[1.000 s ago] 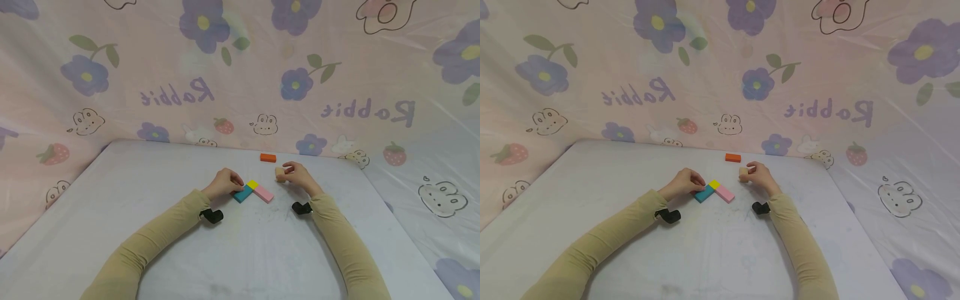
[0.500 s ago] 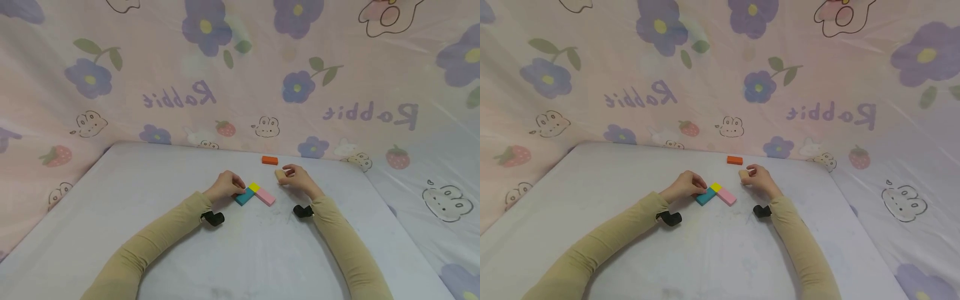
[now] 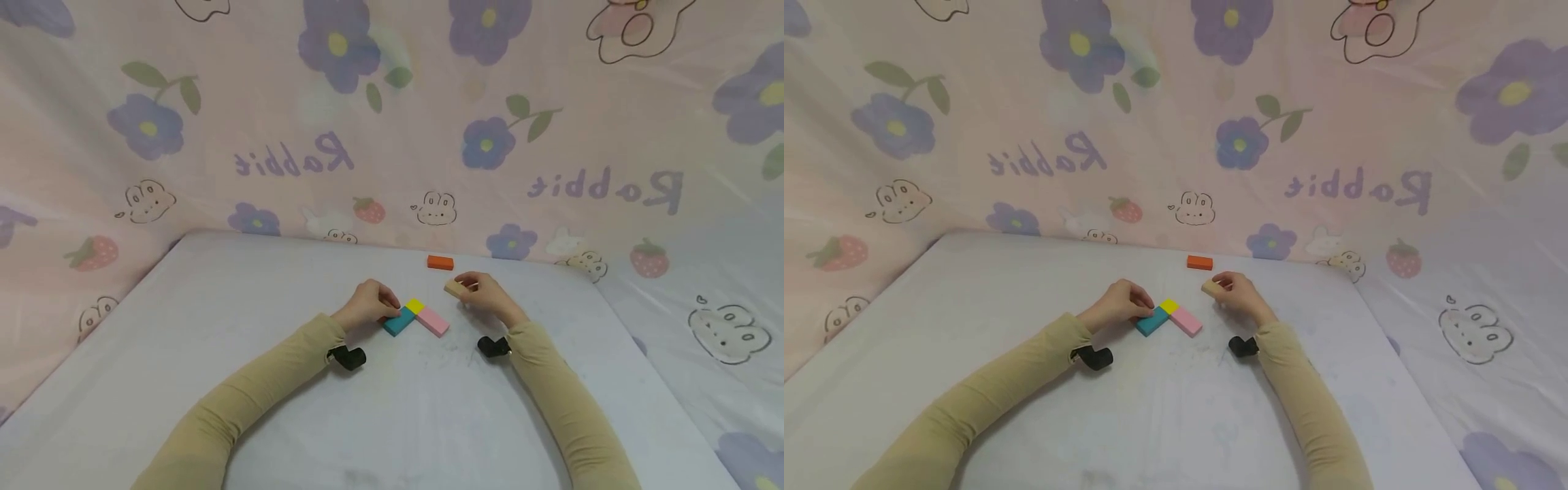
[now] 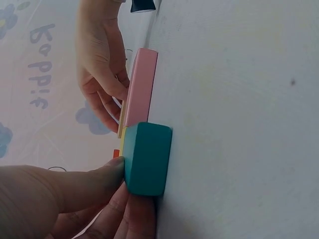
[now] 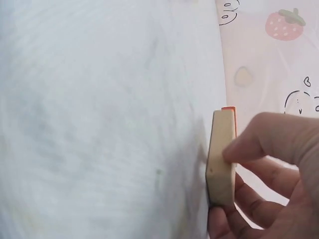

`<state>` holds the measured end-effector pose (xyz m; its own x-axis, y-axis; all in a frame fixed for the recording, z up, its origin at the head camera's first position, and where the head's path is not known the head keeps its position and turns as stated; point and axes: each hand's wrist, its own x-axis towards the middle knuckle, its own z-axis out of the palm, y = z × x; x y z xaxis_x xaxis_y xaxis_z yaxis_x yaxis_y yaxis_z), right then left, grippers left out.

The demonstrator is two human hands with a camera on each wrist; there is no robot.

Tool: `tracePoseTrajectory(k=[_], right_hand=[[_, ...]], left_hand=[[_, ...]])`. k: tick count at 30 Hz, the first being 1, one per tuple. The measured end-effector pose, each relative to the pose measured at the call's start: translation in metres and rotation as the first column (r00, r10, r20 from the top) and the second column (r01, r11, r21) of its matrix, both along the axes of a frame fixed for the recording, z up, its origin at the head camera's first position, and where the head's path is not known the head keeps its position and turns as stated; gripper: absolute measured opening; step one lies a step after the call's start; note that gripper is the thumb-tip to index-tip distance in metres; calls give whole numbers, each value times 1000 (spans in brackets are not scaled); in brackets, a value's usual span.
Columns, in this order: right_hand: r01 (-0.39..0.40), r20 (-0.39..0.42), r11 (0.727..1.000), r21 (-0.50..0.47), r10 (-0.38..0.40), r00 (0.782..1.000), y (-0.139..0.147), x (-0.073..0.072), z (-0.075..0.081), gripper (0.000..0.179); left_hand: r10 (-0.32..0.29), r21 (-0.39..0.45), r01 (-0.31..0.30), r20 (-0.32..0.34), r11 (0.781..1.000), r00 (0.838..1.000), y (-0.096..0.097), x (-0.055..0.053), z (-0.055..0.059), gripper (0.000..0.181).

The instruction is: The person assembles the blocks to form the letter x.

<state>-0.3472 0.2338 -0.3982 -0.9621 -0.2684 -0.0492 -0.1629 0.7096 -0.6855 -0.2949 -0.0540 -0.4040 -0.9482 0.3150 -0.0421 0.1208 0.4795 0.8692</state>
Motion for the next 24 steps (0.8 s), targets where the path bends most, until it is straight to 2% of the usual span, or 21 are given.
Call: tracePoseTrajectory(k=[6,15,24], right_hand=[[-31,-15,1000,1,31,999,-1,-1,-5,49],[-34,-52,999,33,36,998,-3,1,-2,42],[-68,-59,996,54,72,996,-5,2,0,37]], left_hand=[[3,10,-3,11,1000,1000,0,1,-2,10],[-10,5,10,-10,1000,1000,0,-3,-1,11],[-9,-12,9,-6,1000,1000,0,-1,-1,11]])
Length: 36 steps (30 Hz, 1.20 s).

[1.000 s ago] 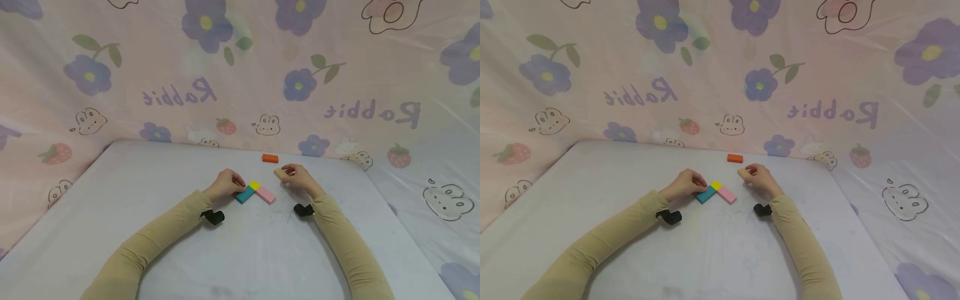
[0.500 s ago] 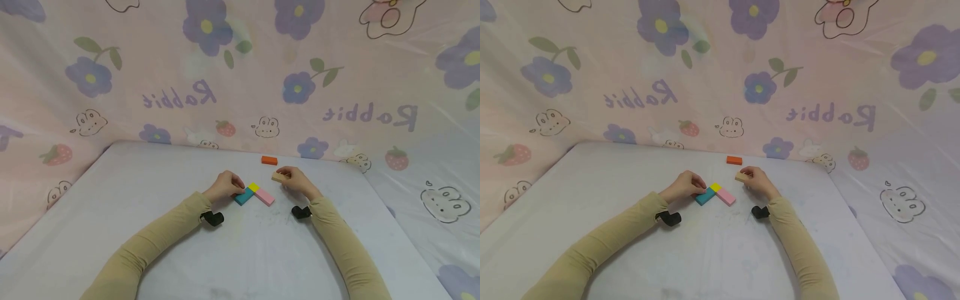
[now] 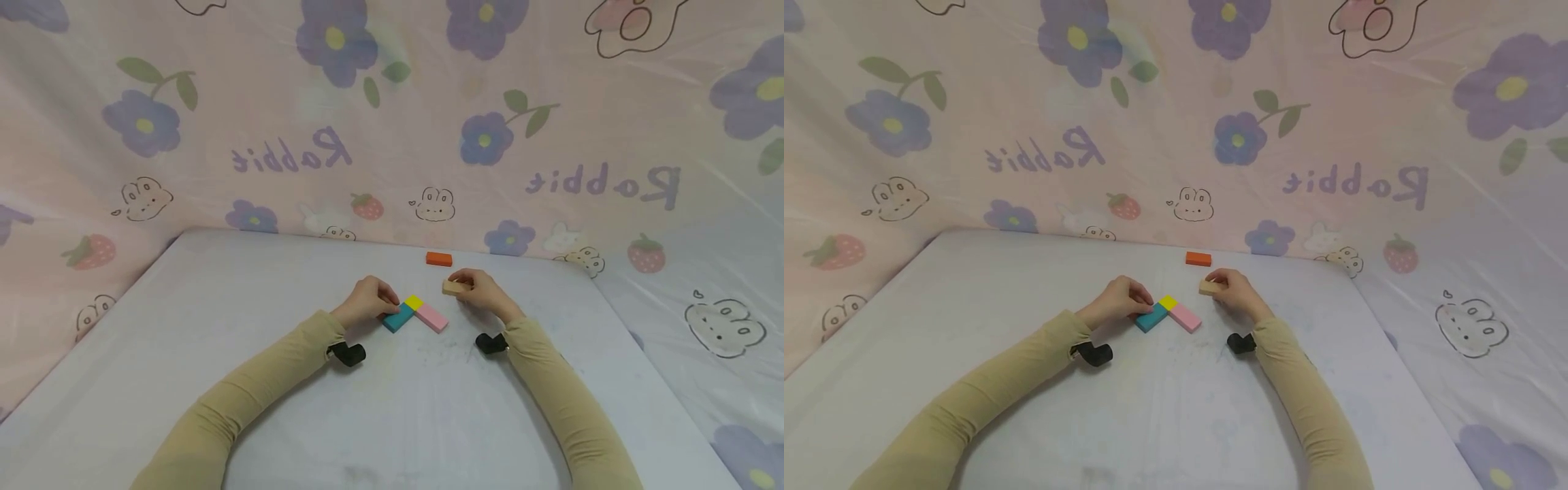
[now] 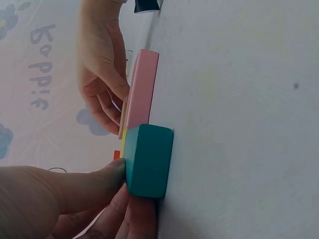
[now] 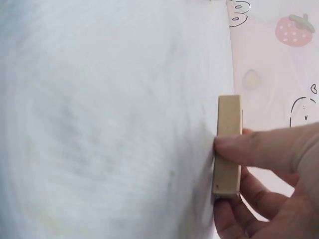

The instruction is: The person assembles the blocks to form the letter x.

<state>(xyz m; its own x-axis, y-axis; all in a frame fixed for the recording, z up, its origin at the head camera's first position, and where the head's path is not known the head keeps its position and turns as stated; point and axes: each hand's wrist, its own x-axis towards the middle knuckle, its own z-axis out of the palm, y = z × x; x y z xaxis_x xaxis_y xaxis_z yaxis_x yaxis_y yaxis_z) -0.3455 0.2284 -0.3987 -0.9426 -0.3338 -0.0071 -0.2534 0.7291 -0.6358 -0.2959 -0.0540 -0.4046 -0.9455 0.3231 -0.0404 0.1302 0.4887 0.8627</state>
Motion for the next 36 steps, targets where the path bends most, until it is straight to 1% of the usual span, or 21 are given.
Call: tracePoseTrajectory(k=[8,14,19,22,27,32,36], right_hand=[[-59,31,998,12,59,998,2,-3,-1,37],[-113,7,993,22,113,994,5,-4,-1,36],[-170,-12,985,30,171,985,7,-4,1,35],[-202,-28,979,39,203,979,8,-4,2,35],[-252,-43,968,26,252,967,7,-6,7,36],[-279,-46,960,-2,279,959,2,-7,14,33],[-302,-39,953,-5,301,953,-3,-8,15,29]], left_hand=[[8,-6,-8,6,1000,1000,1,1,0,11],[9,-2,-9,6,1000,1000,0,1,0,11],[3,-6,-3,-11,1000,1000,0,1,0,10],[1,-8,-1,-5,1000,1000,0,0,-1,10],[1,-7,-1,0,1000,1000,1,-1,-1,10],[0,2,0,-6,1000,1000,1,-2,0,10],[0,6,0,1,1000,1000,0,-1,0,11]])
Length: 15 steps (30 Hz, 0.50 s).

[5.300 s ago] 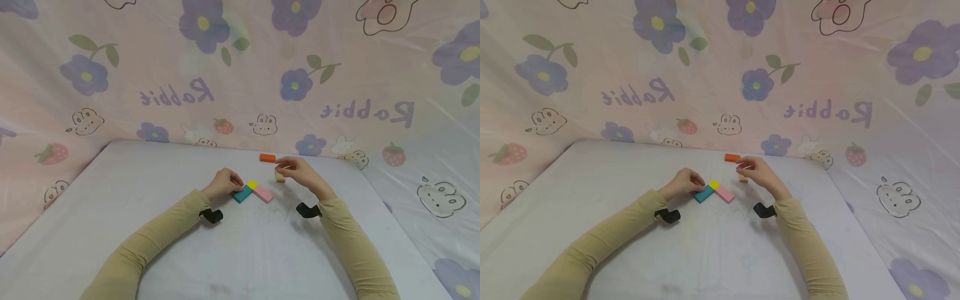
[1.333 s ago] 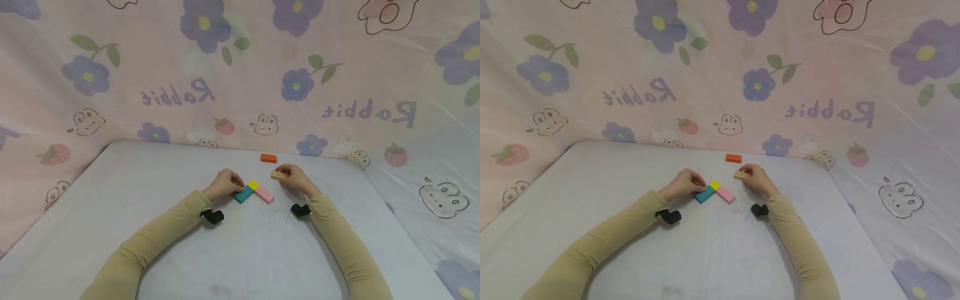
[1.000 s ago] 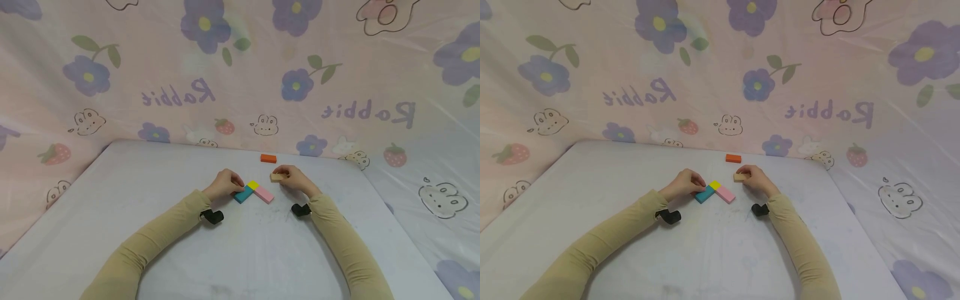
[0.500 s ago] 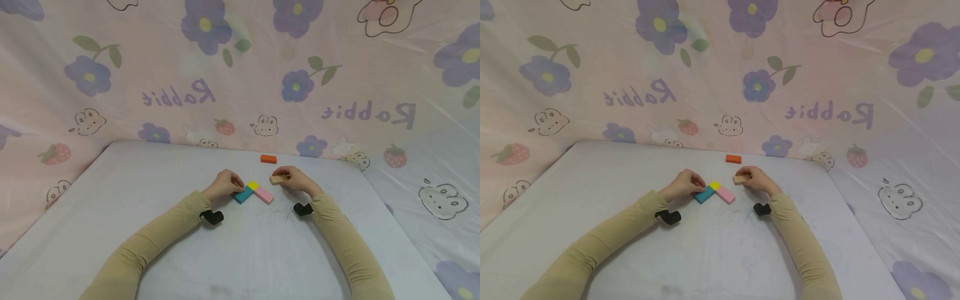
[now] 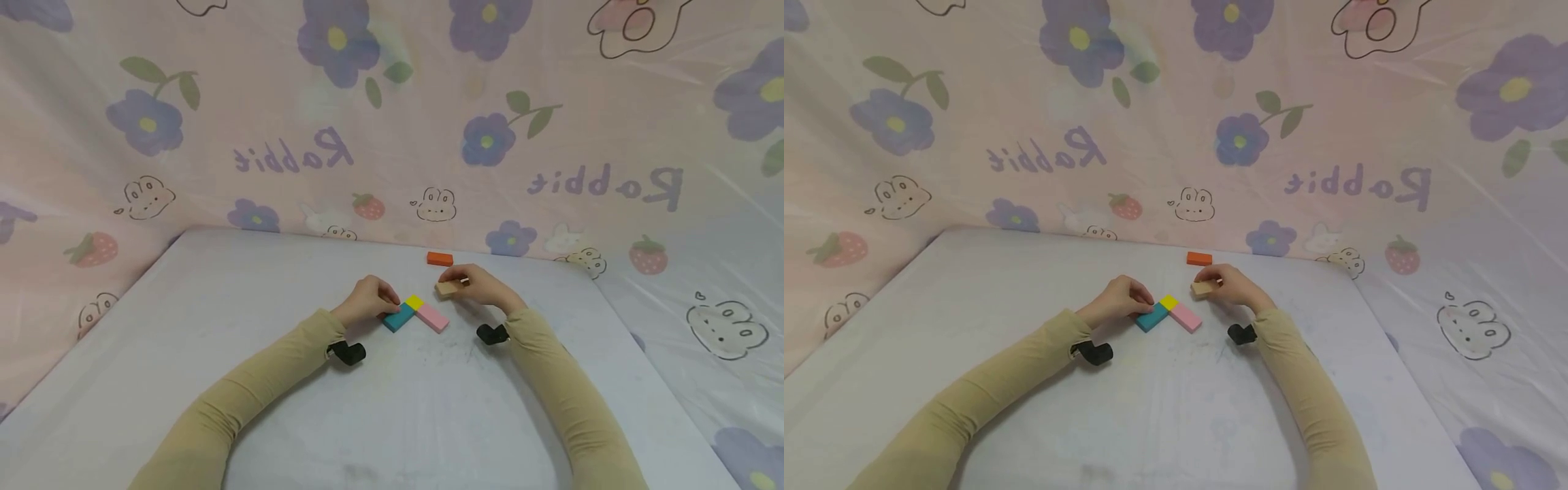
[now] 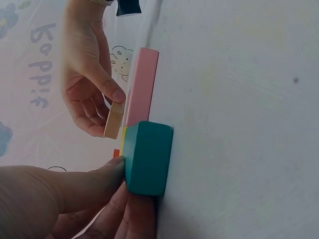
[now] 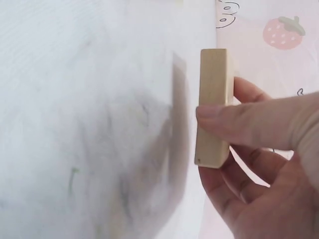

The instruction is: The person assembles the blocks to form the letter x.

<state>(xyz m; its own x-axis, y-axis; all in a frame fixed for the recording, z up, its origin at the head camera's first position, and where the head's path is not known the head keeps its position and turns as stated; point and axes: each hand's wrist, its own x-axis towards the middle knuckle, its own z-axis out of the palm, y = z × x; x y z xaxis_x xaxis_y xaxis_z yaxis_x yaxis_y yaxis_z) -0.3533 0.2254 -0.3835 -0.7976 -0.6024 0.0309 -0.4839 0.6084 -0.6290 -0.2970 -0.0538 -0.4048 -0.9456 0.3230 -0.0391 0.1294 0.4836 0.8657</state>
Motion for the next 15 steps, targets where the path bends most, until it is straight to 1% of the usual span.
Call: tracePoseTrajectory(k=[4,10,15], right_hand=[[-17,3,1000,20,17,1000,-6,0,1,30],[-64,-26,997,49,65,998,-15,1,4,29],[-104,-41,993,54,106,994,-22,-1,2,29]], left_hand=[[6,0,-6,11,1000,1000,0,0,0,12],[12,-7,-12,8,1000,1000,1,0,-1,11],[8,-7,-8,5,1000,1000,1,-1,-1,11]])
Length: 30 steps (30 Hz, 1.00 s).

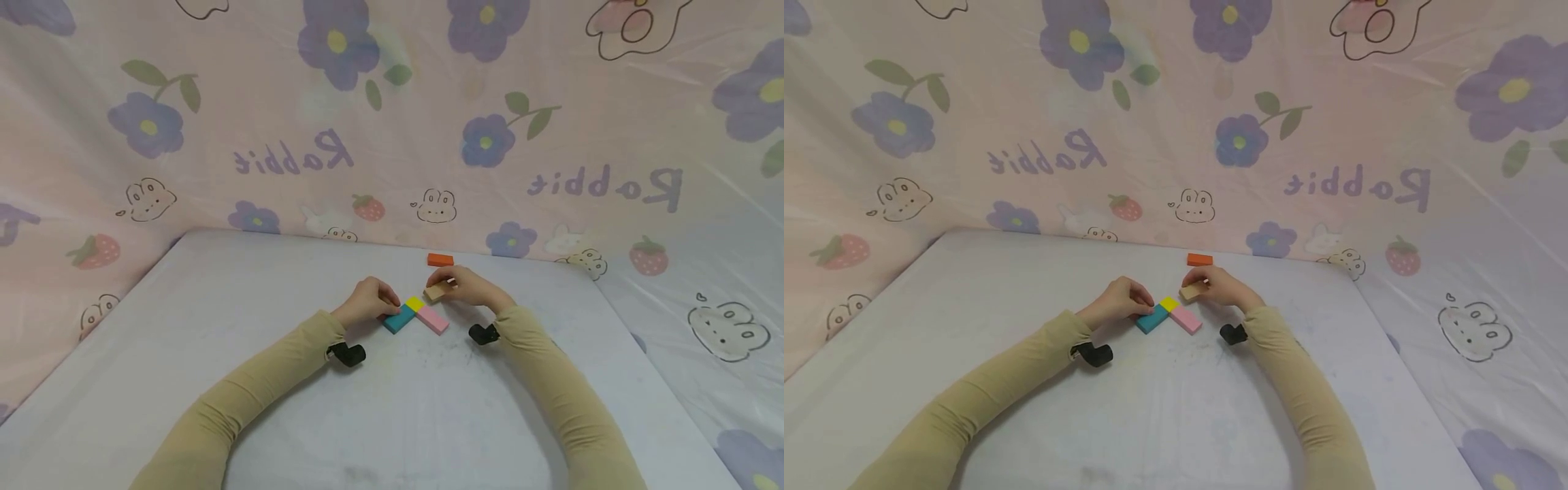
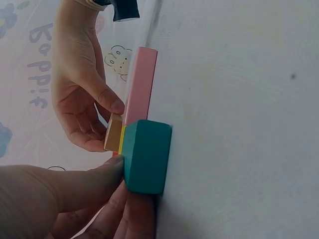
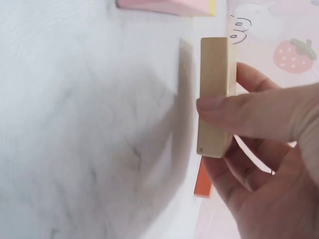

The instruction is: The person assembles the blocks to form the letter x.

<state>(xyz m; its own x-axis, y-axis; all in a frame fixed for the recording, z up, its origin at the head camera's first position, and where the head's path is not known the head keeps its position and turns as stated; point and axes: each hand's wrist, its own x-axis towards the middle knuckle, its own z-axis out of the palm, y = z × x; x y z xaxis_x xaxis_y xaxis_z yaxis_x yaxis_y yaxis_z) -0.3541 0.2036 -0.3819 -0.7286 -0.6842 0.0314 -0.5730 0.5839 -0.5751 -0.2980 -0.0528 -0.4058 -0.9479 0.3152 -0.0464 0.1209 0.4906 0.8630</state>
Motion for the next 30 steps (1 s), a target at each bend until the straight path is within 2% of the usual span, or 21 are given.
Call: tracePoseTrajectory(k=[9,18,23,30], right_hand=[[-44,-12,999,1,44,999,-12,3,-5,29],[-44,7,999,-9,44,999,-17,5,-8,34],[-49,-10,999,-16,49,999,-18,4,-12,36],[-56,-25,996,-66,54,998,-18,4,-12,41]], left_hand=[[-5,3,5,7,1000,1000,-2,0,-3,11],[-2,1,2,14,1000,1000,-2,3,-3,11],[0,6,0,12,1000,1000,-1,3,-4,10],[-10,12,10,-1,1000,1000,-2,1,-1,10]])
